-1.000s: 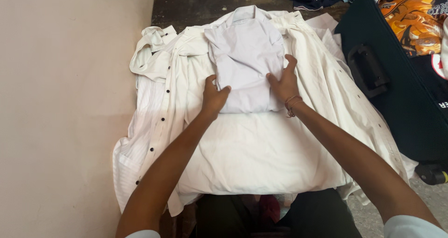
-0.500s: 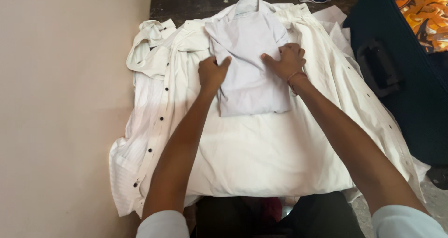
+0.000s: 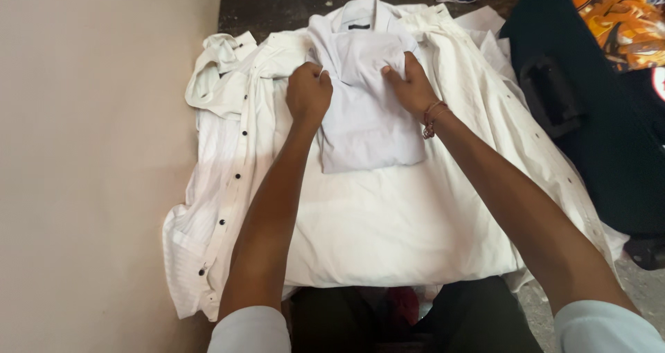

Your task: The person buttons several shirts by hand on a bed before placing them into a suitcase.

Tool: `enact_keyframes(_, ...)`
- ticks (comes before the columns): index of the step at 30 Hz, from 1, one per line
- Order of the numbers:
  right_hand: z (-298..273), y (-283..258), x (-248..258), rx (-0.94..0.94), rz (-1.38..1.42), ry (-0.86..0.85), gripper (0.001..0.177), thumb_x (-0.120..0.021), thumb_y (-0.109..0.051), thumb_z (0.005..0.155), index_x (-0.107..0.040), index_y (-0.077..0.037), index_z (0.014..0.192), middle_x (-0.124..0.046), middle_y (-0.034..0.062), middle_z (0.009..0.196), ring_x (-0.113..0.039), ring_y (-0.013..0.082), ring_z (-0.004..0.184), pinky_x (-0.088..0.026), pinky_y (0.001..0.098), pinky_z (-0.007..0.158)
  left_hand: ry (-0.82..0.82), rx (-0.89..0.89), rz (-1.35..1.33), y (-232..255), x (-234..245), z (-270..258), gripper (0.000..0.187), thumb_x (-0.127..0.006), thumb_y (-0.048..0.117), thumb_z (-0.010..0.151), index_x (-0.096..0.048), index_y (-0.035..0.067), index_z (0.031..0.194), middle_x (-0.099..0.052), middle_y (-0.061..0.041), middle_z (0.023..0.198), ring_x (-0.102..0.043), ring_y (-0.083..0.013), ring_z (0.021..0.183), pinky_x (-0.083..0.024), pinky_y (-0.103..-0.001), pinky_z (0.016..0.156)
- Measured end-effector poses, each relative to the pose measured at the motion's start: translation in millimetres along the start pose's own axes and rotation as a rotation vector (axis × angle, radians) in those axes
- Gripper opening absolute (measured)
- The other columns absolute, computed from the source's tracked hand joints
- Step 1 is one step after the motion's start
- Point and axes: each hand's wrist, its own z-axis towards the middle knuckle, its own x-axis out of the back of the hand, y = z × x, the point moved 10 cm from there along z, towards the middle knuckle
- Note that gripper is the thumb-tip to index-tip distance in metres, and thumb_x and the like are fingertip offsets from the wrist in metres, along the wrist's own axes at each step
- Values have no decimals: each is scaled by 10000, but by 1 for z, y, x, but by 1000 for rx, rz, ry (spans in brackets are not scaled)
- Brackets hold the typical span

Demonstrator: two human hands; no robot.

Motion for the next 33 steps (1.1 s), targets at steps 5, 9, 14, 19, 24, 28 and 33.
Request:
enact_keyframes(5,-15,-41,5,-102,340,-49,393,-647,-123,989,-541,-28,1356,-666,57,1276,-625,139,1146,-527,322,1008,-199,348,-742,-22,-31,-1,240,-664,244,904,-676,34,1019,-646,-64,920,-581,-167,843,-485,-338,782)
enact_keyframes(9,-44,-83,18,-172,492,-43,475,-702,-64,896,-549,-33,1345,-689,71,1246,-683,156,1102,-585,348,975,-298,405,-980,5,-15,-18,288,-643,269,882,-696,24,1023,-655,-52,991,-590,-171,903,-482,-329,828)
enact_keyframes(14,-95,-127,38,-259,550,-36,543,-759,-163,889,-529,-2,1354,-690,124,1256,-696,202,1129,-585,371,993,-350,384,-1204,65,40,-60,378,-762,287,847,-672,-6,1069,-699,-112,1043,-659,-223,963,-520,-343,886)
enact_keyframes(19,-148,-153,42,-292,507,-150,704,-816,-256,852,-476,0,1414,-681,138,1312,-695,227,1210,-567,378,1060,-416,379,-1023,99,102,-122,561,-815,306,771,-633,-4,1202,-730,-111,1106,-706,-230,1037,-564,-353,906)
enact_keyframes(24,-201,-176,43,-121,315,-254,810,-843,-289,827,-443,7,1466,-645,135,1364,-649,219,1256,-537,375,1079,-518,223,-873,105,132,-186,580,-842,259,790,-632,-52,1232,-745,-115,1120,-715,-223,1033,-571,-345,900)
enact_keyframes(28,-246,-194,46,-137,114,-284,774,-863,-269,754,-491,-7,1381,-681,129,1256,-689,202,1156,-522,362,987,-568,123,-678,93,143,-234,571,-860,223,782,-631,-52,1227,-743,-123,1127,-717,-195,1034,-573,-313,915)
enact_keyframes(33,-306,-187,45,-187,-108,-456,311,-765,-151,883,-726,1,1152,-752,142,1116,-707,267,1074,-559,384,1000,-848,-84,-700,102,147,-312,325,-769,107,895,-702,54,1209,-759,-74,1127,-711,-176,1046,-566,-303,946)
